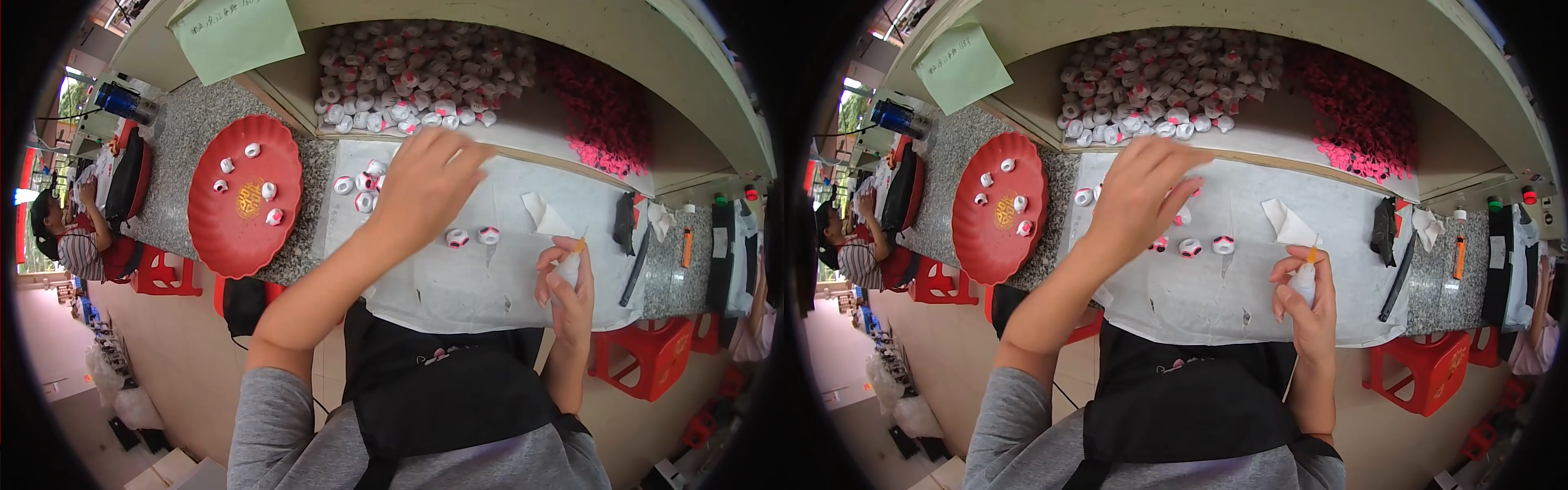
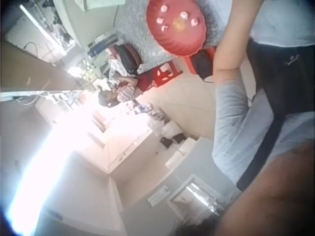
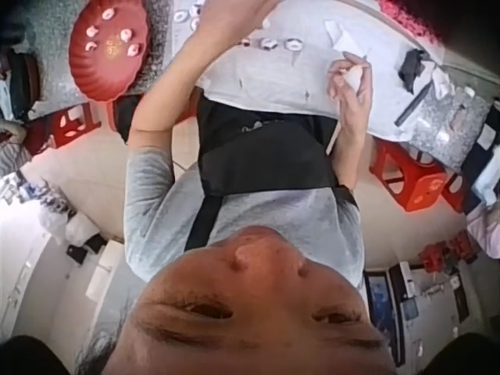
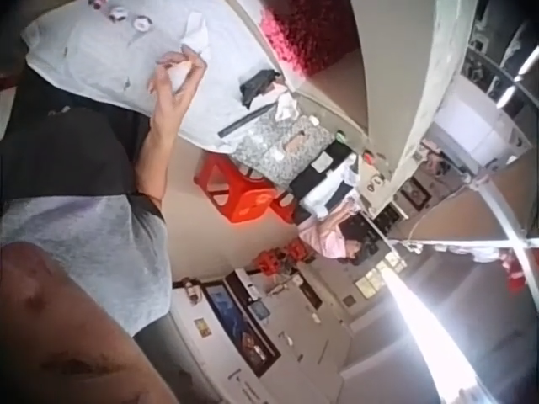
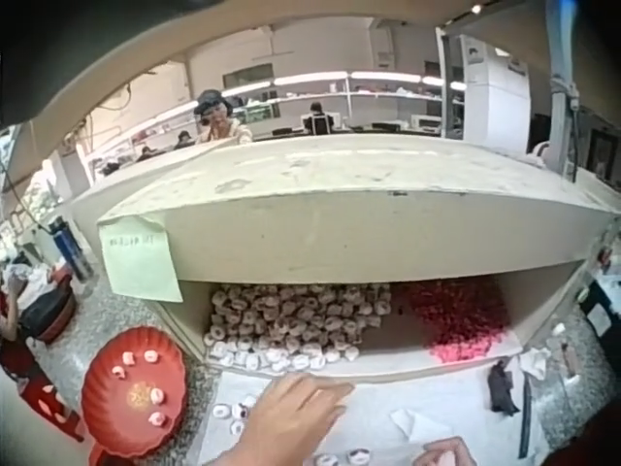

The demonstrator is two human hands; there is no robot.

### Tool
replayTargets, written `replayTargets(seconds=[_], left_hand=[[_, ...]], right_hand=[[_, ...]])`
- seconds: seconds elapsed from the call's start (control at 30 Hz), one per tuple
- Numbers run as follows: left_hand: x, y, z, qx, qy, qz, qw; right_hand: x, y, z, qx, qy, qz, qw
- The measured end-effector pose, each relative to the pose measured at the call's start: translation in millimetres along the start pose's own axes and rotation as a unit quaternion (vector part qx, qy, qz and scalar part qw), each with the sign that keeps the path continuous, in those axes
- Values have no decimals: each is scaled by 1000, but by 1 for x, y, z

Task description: Applying glue to small toy components to assemble them at a factory workbench.

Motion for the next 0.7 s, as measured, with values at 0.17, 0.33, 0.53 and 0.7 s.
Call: replayTargets(seconds=[0.17,0.33,0.53,0.7], left_hand=[[-77,98,-31,-200,129,67,969],[-96,135,-46,-248,107,141,952],[-69,68,-23,99,-97,-57,989],[25,12,-10,442,-321,-10,838]], right_hand=[[4,12,1,-45,-5,-77,996],[9,4,1,-43,39,-110,992],[9,-7,-10,-20,5,-61,998],[5,13,-20,-29,-26,-69,997]])
Point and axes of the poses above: each hand's wrist, its own x-axis away from the middle knuckle, its own y-axis out of the palm, z = x × y, the point moved 6 cm from there along -x, towards the middle knuckle, and after that the axes turned 4 degrees about z, right-handed, at the moved point
